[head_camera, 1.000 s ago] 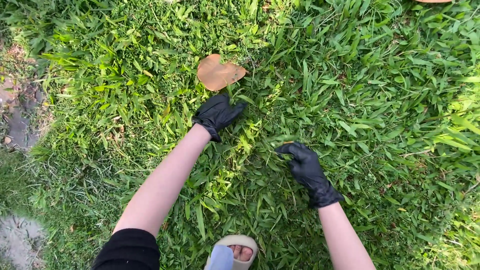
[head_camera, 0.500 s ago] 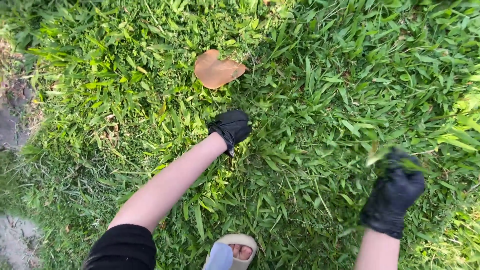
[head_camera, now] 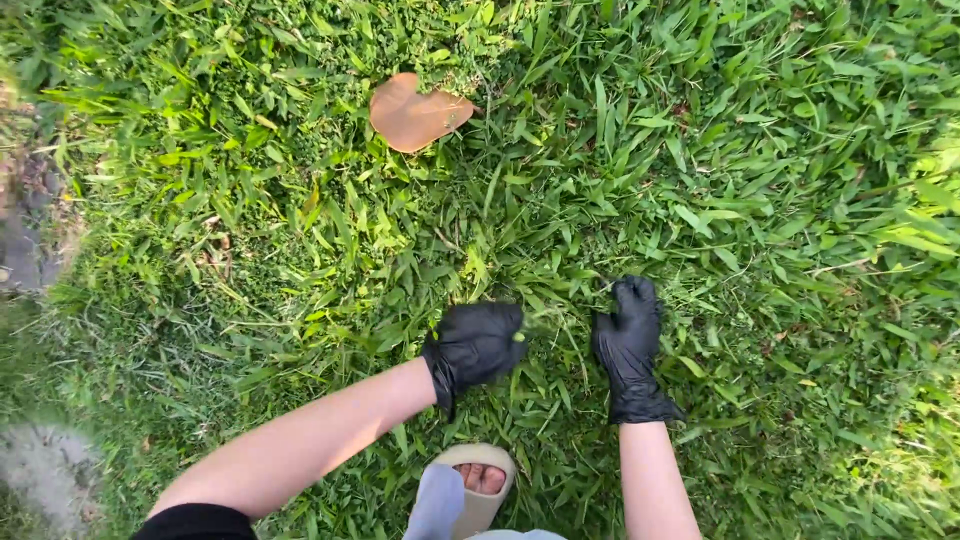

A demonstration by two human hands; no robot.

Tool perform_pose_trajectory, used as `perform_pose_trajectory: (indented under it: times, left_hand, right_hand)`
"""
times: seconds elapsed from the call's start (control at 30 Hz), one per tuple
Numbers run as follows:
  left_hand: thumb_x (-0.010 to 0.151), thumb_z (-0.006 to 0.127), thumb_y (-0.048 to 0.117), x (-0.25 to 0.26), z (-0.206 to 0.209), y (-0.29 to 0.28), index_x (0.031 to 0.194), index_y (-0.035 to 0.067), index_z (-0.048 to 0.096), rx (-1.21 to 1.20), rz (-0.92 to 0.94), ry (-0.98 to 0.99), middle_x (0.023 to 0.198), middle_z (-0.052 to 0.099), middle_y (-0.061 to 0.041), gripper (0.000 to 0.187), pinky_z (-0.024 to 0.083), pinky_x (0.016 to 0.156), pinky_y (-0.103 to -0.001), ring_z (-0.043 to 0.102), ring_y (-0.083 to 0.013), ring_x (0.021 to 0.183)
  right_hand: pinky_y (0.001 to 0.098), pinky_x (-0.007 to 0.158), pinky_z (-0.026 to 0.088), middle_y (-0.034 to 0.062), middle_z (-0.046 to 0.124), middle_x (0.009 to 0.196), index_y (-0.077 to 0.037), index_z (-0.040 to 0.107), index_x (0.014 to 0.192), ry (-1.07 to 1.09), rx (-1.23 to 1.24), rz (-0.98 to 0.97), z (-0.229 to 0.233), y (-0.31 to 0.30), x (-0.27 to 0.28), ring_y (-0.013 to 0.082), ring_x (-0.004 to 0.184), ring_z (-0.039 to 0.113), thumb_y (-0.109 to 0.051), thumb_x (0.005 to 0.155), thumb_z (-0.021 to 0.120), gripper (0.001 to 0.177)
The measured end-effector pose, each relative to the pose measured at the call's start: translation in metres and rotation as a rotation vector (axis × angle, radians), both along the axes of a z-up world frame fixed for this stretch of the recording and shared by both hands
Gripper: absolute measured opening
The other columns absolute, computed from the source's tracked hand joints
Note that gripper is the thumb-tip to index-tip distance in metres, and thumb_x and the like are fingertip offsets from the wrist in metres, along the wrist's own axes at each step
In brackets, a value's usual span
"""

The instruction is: The recorder is wearing black gloves and weeding a grassy area in a garden.

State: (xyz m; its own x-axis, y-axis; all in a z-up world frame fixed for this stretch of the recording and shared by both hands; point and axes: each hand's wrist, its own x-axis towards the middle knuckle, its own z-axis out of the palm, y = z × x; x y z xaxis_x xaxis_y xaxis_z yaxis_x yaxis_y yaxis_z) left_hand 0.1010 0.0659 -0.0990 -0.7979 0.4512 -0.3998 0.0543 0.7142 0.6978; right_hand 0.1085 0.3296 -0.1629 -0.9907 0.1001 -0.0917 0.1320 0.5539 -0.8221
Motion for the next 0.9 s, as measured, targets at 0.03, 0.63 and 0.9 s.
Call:
perform_pose_trajectory:
  times: [0.03,0.63,0.9]
  left_hand:
    - [0.087,0.059,0.032,-0.005,0.004,-0.006,0.095,0.01,0.067,-0.014,-0.003,0.002,0.078,0.069,-0.011,0.024,0.055,0.07,-0.044,0.067,-0.0294,0.072]
    - [0.075,0.076,0.043,-0.116,-0.105,-0.079,0.099,0.013,0.081,-0.97,-0.09,0.027,0.098,0.074,-0.016,0.038,0.06,0.081,-0.046,0.074,-0.0351,0.094]
    - [0.08,0.067,0.05,-0.09,-0.112,-0.101,0.085,0.01,0.075,-0.713,0.07,0.278,0.088,0.074,-0.016,0.041,0.056,0.066,-0.052,0.071,-0.0388,0.08]
  right_hand:
    - [0.034,0.097,0.053,0.0102,0.062,0.119,-0.005,0.069,0.118,0.002,-0.014,-0.003,-0.005,-0.005,-0.001,0.0245,0.109,0.064,0.004,0.079,0.068,0.041]
    - [0.0331,0.102,0.047,0.012,0.057,0.121,-0.004,0.069,0.123,0.068,-0.069,0.103,-0.011,0.018,0.009,0.0274,0.115,0.059,0.007,0.074,0.071,0.051]
    - [0.0334,0.1,0.05,0.0117,0.057,0.124,-0.005,0.069,0.124,0.115,-0.086,0.121,-0.015,0.018,0.012,0.0259,0.115,0.06,0.002,0.079,0.08,0.047]
